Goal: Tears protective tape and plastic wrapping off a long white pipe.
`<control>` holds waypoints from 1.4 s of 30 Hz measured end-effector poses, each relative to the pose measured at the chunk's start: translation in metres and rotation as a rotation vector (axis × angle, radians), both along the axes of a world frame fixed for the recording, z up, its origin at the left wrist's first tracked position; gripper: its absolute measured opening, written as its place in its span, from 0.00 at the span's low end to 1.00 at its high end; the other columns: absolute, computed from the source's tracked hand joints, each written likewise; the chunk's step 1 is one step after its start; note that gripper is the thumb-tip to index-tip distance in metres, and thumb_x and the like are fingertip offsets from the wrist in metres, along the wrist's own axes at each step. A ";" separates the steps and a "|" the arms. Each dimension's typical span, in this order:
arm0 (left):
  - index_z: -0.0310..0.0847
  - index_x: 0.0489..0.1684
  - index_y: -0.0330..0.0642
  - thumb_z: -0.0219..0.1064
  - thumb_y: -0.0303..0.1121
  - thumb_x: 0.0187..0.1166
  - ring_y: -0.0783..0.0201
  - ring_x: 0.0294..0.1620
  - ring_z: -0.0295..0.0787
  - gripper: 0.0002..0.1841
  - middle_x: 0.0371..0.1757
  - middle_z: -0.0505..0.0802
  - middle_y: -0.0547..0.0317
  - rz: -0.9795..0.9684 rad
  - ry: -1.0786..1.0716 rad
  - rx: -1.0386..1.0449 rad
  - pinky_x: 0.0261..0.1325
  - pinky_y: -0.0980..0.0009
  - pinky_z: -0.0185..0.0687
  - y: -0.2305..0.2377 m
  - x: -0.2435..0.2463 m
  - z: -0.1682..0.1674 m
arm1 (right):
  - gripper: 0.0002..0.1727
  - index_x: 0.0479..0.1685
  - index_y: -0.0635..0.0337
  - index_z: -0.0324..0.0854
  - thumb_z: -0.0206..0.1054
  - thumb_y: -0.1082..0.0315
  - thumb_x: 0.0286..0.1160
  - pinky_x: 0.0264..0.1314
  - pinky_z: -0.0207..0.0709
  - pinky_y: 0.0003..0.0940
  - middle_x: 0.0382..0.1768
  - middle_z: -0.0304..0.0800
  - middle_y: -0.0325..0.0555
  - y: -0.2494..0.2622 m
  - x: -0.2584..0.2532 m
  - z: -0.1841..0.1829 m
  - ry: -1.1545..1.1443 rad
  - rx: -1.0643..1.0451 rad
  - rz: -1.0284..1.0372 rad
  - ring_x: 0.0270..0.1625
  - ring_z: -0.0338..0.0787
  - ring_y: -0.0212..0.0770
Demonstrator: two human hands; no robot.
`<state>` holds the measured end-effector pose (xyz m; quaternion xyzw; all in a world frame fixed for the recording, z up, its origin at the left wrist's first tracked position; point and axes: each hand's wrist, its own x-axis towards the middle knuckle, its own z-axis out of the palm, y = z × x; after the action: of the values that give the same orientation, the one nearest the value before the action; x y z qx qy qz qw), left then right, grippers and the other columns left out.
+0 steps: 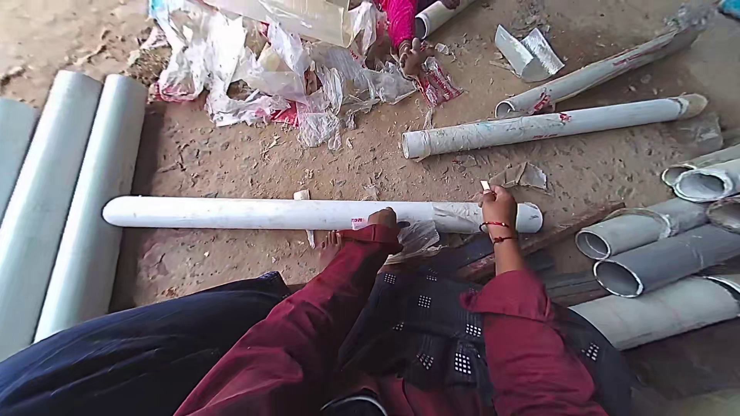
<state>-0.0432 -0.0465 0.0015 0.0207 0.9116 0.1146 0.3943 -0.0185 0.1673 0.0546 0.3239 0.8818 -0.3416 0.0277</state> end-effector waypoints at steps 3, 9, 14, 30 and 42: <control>0.48 0.97 0.47 0.71 0.63 0.73 0.27 0.88 0.59 0.54 0.87 0.64 0.21 -0.168 0.240 -0.073 0.87 0.33 0.50 0.018 0.020 -0.050 | 0.16 0.65 0.68 0.82 0.53 0.69 0.93 0.58 0.78 0.51 0.40 0.90 0.57 -0.008 0.029 0.030 0.089 -0.011 0.080 0.45 0.89 0.52; 0.79 0.78 0.37 0.63 0.14 0.74 0.23 0.88 0.60 0.28 0.87 0.68 0.25 -0.291 0.805 0.248 0.88 0.30 0.49 -0.015 0.047 -0.105 | 0.16 0.63 0.66 0.83 0.53 0.69 0.93 0.56 0.79 0.50 0.38 0.91 0.54 -0.022 0.048 0.035 0.056 -0.041 0.186 0.44 0.90 0.51; 0.77 0.75 0.26 0.48 0.16 0.86 0.40 0.89 0.67 0.22 0.84 0.78 0.36 -0.307 0.386 0.291 0.92 0.45 0.52 -0.012 0.030 -0.061 | 0.17 0.67 0.66 0.82 0.52 0.67 0.94 0.60 0.79 0.54 0.43 0.92 0.58 -0.028 0.037 0.031 -0.016 -0.045 0.238 0.49 0.91 0.55; 0.77 0.79 0.44 0.53 0.18 0.84 0.30 0.76 0.81 0.25 0.73 0.86 0.34 -0.385 0.012 -0.035 0.74 0.31 0.71 0.003 0.033 0.011 | 0.17 0.66 0.66 0.82 0.53 0.66 0.94 0.59 0.79 0.63 0.51 0.91 0.68 -0.017 0.033 0.030 -0.039 -0.066 0.253 0.57 0.91 0.66; 0.84 0.69 0.35 0.61 0.25 0.87 0.33 0.73 0.83 0.16 0.67 0.89 0.31 -0.283 0.038 0.101 0.76 0.34 0.70 -0.019 -0.044 -0.020 | 0.18 0.73 0.64 0.77 0.53 0.70 0.92 0.59 0.81 0.60 0.56 0.91 0.66 -0.016 0.024 0.041 -0.174 0.013 0.252 0.62 0.91 0.64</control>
<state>-0.0869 -0.0656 -0.0184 0.1709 0.9000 0.1030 0.3875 0.0054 0.1512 0.0953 0.2394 0.9119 -0.3005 0.1446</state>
